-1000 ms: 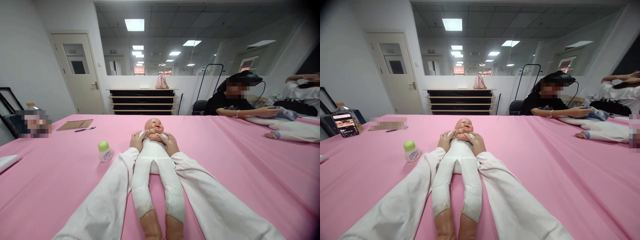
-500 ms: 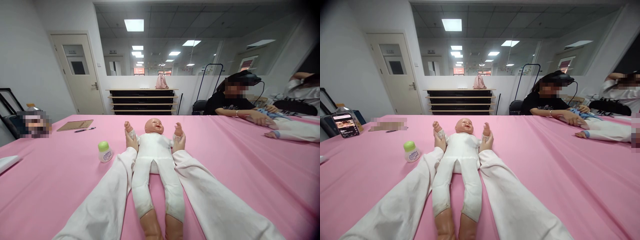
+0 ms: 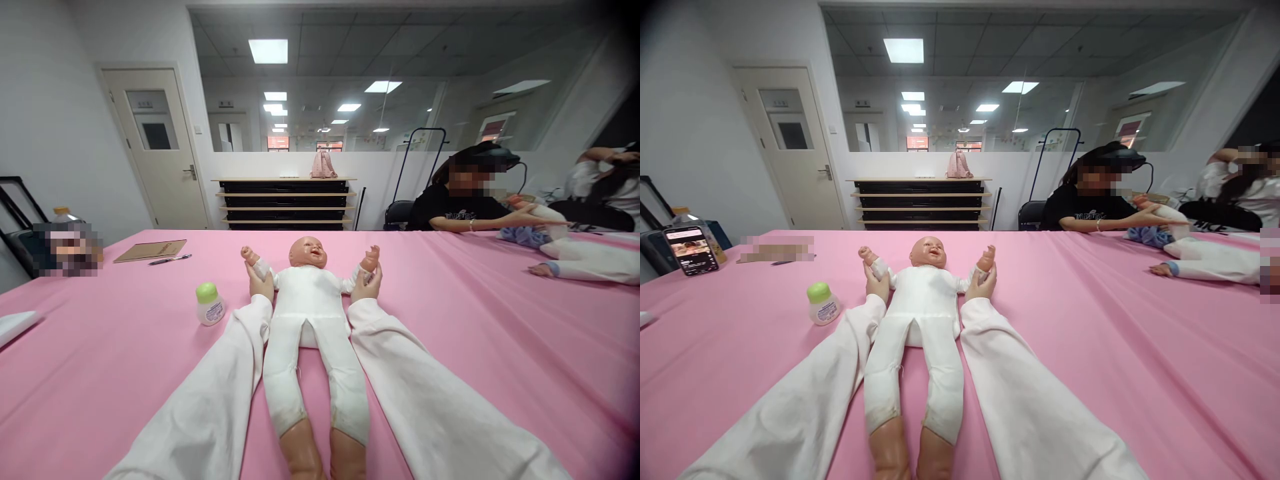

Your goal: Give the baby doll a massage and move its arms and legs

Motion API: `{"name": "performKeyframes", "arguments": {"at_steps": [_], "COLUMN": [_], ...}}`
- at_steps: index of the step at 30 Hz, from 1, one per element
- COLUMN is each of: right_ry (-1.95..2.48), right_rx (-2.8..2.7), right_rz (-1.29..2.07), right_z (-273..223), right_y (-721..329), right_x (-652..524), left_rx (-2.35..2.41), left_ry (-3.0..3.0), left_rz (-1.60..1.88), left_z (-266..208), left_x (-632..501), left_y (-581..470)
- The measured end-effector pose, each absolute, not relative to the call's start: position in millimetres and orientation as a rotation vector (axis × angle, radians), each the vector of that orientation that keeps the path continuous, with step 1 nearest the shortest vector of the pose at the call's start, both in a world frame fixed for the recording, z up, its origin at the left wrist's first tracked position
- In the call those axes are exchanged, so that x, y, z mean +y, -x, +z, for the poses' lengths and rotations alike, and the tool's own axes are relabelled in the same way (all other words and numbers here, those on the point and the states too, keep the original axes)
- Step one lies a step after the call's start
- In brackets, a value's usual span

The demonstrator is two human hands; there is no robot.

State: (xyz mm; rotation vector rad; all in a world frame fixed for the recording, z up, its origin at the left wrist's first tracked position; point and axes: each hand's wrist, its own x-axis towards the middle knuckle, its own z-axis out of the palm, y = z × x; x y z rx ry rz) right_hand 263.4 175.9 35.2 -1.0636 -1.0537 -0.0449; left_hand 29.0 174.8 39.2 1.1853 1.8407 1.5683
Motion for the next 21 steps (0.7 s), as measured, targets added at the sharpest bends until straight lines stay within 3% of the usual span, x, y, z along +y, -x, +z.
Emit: {"name": "performKeyframes", "arguments": {"at_steps": [4,9,15,21], "right_ry": [1.031,0.830,0.851,0.933], "right_rx": [-1.446,-1.972,-2.103,-1.993], "right_rz": [-0.205,-0.306,-0.318,-0.287], "right_z": [35.4,44.1,47.6,44.4], "right_y": [-251.9,-239.7,-241.3,-240.0], "right_x": [168.6,161.2,158.8,160.0], "left_rx": [1.808,1.747,1.824,1.803], "left_ry": [-1.730,-2.261,-2.401,-2.287], "left_rz": [1.542,1.273,0.987,1.190], "left_z": [36.6,34.4,47.4,43.5], "left_x": [175.2,179.1,170.4,170.7], "left_y": [-33.7,-38.4,-44.0,-42.8]}}
